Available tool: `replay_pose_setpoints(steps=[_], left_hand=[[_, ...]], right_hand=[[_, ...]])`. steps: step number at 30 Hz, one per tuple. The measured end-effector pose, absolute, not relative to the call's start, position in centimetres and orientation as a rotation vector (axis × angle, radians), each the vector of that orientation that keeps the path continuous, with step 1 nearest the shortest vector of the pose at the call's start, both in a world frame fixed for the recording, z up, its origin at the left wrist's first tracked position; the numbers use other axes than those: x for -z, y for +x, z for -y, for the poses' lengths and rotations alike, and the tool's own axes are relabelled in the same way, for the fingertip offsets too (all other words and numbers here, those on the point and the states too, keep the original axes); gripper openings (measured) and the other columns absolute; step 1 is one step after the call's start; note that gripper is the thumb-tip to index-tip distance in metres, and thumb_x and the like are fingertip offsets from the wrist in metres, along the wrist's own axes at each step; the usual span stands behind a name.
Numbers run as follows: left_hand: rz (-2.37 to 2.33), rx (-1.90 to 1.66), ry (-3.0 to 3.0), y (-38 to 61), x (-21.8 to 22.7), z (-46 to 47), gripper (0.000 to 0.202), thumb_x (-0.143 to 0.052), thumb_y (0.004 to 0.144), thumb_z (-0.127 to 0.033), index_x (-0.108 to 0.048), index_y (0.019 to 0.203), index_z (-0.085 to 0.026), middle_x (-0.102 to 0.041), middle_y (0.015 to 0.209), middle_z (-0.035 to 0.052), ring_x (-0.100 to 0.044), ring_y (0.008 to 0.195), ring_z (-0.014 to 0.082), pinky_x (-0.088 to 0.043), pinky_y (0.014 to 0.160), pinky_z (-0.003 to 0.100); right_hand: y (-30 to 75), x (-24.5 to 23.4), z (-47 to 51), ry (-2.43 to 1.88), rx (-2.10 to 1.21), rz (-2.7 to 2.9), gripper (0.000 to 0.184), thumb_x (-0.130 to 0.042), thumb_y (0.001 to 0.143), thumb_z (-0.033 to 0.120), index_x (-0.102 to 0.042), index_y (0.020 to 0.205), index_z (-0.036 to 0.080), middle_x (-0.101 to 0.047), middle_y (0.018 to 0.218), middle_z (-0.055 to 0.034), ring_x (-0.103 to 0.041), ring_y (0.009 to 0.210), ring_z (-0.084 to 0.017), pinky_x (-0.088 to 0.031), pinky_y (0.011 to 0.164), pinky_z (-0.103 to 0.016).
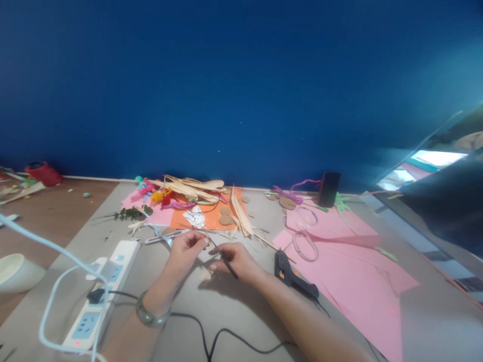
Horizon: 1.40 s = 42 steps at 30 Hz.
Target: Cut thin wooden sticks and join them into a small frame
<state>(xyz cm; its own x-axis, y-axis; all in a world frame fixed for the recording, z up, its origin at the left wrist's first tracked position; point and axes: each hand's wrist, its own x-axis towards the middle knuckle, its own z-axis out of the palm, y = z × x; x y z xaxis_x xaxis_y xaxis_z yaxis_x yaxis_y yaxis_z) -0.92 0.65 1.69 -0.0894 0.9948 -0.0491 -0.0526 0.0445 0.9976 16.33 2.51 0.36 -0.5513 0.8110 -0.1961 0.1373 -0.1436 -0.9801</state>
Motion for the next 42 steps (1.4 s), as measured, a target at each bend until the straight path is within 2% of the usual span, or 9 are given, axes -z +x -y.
replay_pose_setpoints(steps=[11,20,25,28,31,35,42], left_hand=[[-1.263,-1.260,1.075,-0.9,-2.0,-0.6,0.015,-0.068,0.067,-0.029,-0.065,0.064,-0.015,-0.062,0.059,0.0003,-0.055,0.058,0.0128,-0.043,0.059,0.023],[-1.260,-1.237,1.044,-0.8,-2.0,-0.5,0.015,-0.069,0.068,-0.029,-0.065,0.065,-0.015,-0.061,0.059,-0.0006,-0.053,0.058,0.0114,-0.042,0.059,0.022],[-1.300,-1.322,0.965,-2.7,-2.5,-0.8,0.015,-0.070,0.067,-0.030,-0.064,0.065,-0.016,-0.058,0.056,-0.0018,-0.050,0.051,0.0100,-0.040,0.053,0.022],[-1.271,-1.422,0.992,-4.5,-2.7,-1.0,0.016,-0.067,0.069,-0.031,-0.062,0.062,-0.017,-0.057,0.056,-0.0009,-0.051,0.055,0.0110,-0.041,0.055,0.022],[-1.249,-1.140,1.181,-5.3,-2.8,-0.8,0.018,-0.062,0.072,-0.033,-0.063,0.065,-0.016,-0.058,0.058,0.0003,-0.050,0.054,0.0112,-0.039,0.052,0.022],[-1.295,-0.607,1.531,-4.3,-2.7,-0.6,0.015,-0.058,0.068,-0.026,-0.065,0.064,-0.014,-0.061,0.058,0.0008,-0.052,0.054,0.0124,-0.036,0.050,0.022],[-1.480,-0.268,1.706,-2.7,-2.3,0.1,0.016,-0.051,0.060,-0.018,-0.067,0.058,-0.016,-0.066,0.058,0.0016,-0.057,0.057,0.0156,-0.036,0.052,0.024]], right_hand=[[16.6,-0.5,-2.8,-1.077,-1.716,1.680,0.047,-0.082,0.049,0.044,-0.071,0.082,0.014,-0.058,0.057,0.0021,-0.048,0.050,-0.011,-0.040,0.052,-0.023],[16.6,-1.0,-2.7,-1.131,-1.650,1.728,0.043,-0.080,0.052,0.046,-0.070,0.078,0.013,-0.045,0.048,0.0053,-0.035,0.043,-0.007,-0.028,0.044,-0.021],[16.5,-0.8,-2.7,-1.098,-1.580,1.498,0.044,-0.076,0.059,0.048,-0.065,0.085,0.015,-0.046,0.048,0.0059,-0.040,0.043,-0.008,-0.030,0.043,-0.022],[16.5,-0.7,-2.8,-1.080,-1.471,1.381,0.043,-0.074,0.063,0.048,-0.062,0.088,0.015,-0.049,0.050,0.0052,-0.042,0.042,-0.008,-0.032,0.042,-0.022],[16.5,-0.8,-2.9,-1.075,-1.398,1.300,0.041,-0.072,0.065,0.047,-0.061,0.088,0.015,-0.049,0.050,0.0055,-0.041,0.041,-0.007,-0.031,0.040,-0.021],[16.5,-1.1,-2.8,-1.089,-1.351,1.250,0.037,-0.070,0.068,0.044,-0.059,0.089,0.016,-0.049,0.051,0.0063,-0.040,0.041,-0.006,-0.031,0.040,-0.020],[16.5,-1.3,-2.7,-1.073,-1.328,1.240,0.033,-0.069,0.070,0.041,-0.059,0.090,0.016,-0.049,0.050,0.0068,-0.039,0.041,-0.006,-0.031,0.038,-0.020]])
